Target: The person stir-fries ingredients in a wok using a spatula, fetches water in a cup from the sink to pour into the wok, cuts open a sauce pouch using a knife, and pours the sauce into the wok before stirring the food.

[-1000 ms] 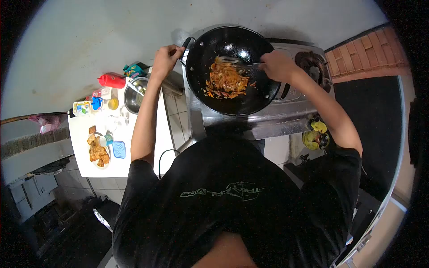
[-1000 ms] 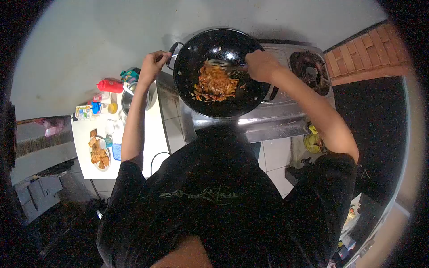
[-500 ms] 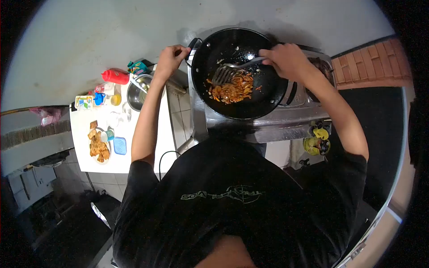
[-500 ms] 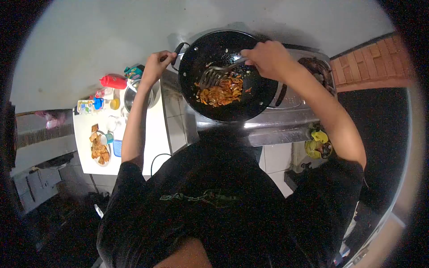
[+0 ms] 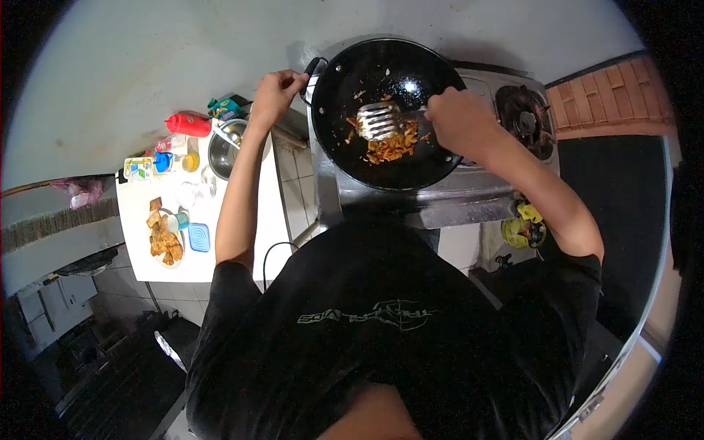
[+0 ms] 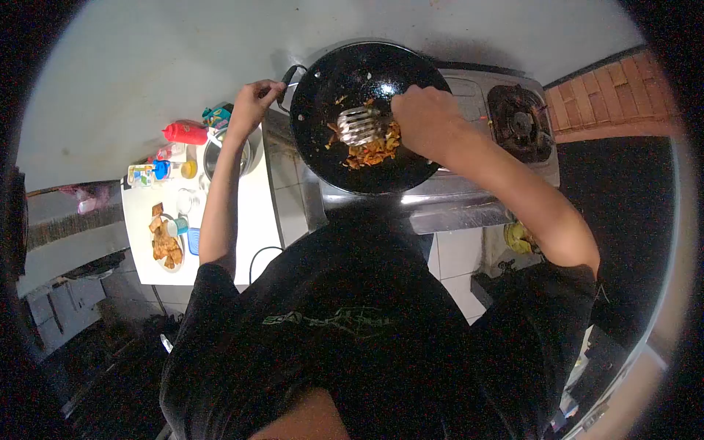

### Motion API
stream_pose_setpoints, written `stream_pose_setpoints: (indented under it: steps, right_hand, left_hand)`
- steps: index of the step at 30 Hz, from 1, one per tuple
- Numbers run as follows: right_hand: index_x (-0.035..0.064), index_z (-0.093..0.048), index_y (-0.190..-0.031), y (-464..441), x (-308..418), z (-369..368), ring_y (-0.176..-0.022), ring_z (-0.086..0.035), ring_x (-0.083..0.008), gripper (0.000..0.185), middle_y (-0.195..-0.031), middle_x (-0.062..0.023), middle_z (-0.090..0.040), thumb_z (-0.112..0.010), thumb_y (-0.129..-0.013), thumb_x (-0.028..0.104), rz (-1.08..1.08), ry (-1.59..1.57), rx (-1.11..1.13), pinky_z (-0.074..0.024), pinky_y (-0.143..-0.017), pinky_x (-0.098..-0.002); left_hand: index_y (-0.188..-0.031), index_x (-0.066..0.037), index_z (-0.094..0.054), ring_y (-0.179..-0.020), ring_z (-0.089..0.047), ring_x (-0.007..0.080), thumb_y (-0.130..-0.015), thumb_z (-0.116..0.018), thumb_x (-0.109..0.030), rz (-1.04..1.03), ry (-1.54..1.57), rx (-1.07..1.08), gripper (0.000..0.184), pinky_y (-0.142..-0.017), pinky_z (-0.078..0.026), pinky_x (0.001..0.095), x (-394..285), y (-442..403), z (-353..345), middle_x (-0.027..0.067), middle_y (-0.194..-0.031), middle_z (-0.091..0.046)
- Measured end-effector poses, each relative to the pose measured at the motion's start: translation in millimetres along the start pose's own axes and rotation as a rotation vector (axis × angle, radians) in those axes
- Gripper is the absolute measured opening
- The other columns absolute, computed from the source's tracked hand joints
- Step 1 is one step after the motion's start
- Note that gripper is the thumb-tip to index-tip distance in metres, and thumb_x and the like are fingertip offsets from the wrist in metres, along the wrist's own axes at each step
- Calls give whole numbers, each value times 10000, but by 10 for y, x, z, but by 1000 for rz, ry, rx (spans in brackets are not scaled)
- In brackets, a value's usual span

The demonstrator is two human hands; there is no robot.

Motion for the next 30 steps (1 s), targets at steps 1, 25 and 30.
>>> stream_pose_setpoints:
  steps: [1,25,30]
  right_hand:
    - [-11,-634,-734,-6,-38,7,-744,-614,-411,222,-742,-239,-614,-591,-865,162,3,2,-2,-487,-694,-494]
    - [116,-678,-886,-522,-694,-273,-829,-640,-372,86,-815,-163,-662,-621,-821,126,93,131,253,-502,-686,-471]
    - [78,-684,-879,-67,-703,168,-755,-637,-375,113,-762,-163,-654,-610,-831,149,222,101,-14,-495,-668,-469]
  left_hand:
    - [-915,40,-676,-690,-564,90,-928,-612,-280,10,-27,-7,327,-676,-457,265,-20,7,22,71,-738,-665]
    - [-843,39,-666,-582,-464,122,-902,-628,-319,-49,40,-42,364,-577,-403,302,10,-44,-26,60,-620,-567]
    - [-892,41,-677,-609,-459,106,-910,-626,-321,-3,-28,10,366,-588,-399,282,-52,-1,46,40,-636,-567]
Point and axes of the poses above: each hand's wrist, its own y-axis away from the middle knuckle, its own z-axis out of the back of the hand, x = y × z, the point moved 2 cm from there along -y, towards the middle knuckle
